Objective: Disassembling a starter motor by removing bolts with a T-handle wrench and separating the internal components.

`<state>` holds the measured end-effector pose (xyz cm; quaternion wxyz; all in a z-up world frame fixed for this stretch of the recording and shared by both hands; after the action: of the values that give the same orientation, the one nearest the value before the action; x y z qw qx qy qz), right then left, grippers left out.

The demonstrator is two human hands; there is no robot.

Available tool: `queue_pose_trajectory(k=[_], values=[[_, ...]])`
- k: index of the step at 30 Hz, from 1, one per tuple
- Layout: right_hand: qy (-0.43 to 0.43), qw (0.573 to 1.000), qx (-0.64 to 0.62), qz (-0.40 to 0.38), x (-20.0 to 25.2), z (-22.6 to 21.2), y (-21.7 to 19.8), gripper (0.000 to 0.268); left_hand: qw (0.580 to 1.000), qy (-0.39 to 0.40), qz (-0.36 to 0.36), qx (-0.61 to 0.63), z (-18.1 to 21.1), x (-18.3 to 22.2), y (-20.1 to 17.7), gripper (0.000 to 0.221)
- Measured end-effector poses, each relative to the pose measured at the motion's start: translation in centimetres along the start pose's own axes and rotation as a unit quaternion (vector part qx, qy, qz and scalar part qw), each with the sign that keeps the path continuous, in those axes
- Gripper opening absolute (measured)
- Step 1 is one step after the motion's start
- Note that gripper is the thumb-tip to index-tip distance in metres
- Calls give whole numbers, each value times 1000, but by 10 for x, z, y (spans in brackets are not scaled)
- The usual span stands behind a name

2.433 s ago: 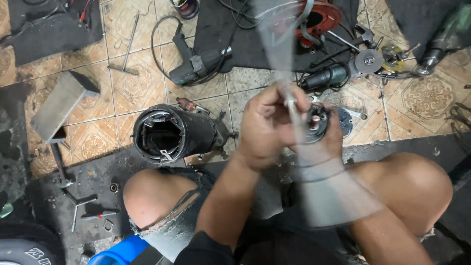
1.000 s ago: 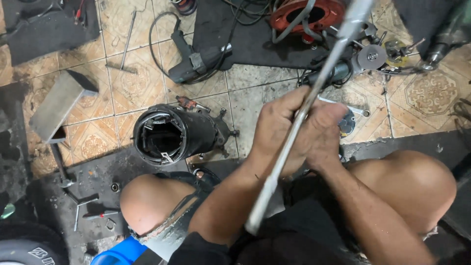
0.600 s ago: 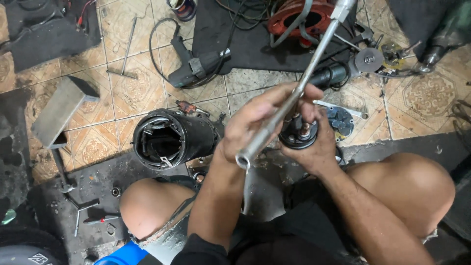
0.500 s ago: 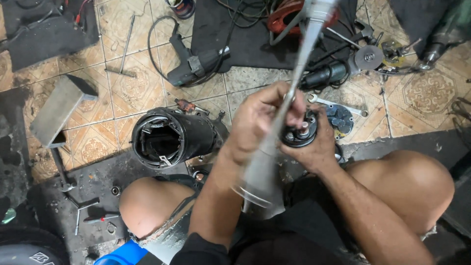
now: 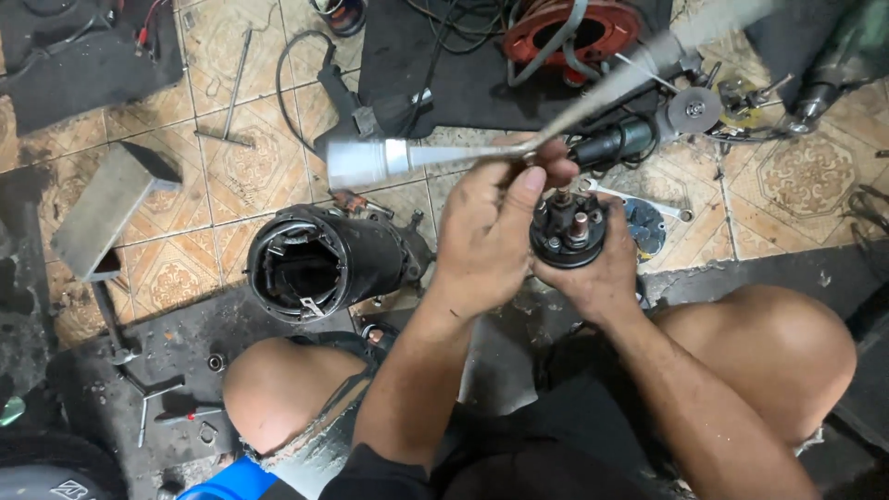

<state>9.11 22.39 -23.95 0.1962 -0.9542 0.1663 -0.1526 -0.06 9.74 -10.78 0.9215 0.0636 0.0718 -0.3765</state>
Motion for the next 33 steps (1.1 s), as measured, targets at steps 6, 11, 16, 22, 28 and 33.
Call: queue_pose_trajectory(k=[6,11,16,22,28,33], values=[[-17,1000,-12,-8,0,-3,-1,90,990,11,132,47,-17,1,-21,19],[5,1000,-3,-23,0,-3,-1,93,984,20,176,-29,-9,0,-35,15],[-22,999,-17,-26,1,0,-1,89,978,50,196,59,-17,-7,-40,12],[-33,998,14,-55,4,-7,-7,92,985,-40,160,-53,-88,-19,-76,16],[-31,999,-20,-25,12,-1,-28,75,944,-104,195,-244,-239,23,-109,8],[-58,998,-20,-23,13,-7,-36,73,939,-179,154,-249,-355,102,-40,8]])
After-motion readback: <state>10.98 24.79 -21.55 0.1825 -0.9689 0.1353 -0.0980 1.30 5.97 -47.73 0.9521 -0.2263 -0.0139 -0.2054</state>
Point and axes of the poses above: each hand's wrist, its own x-axis away from the middle knuckle, its own y-axis out of the palm, z = x × y, the point moved 6 cm from there along -x, towards the middle knuckle, and after that the axes turned 15 degrees about -z, right-handed, at the moved point
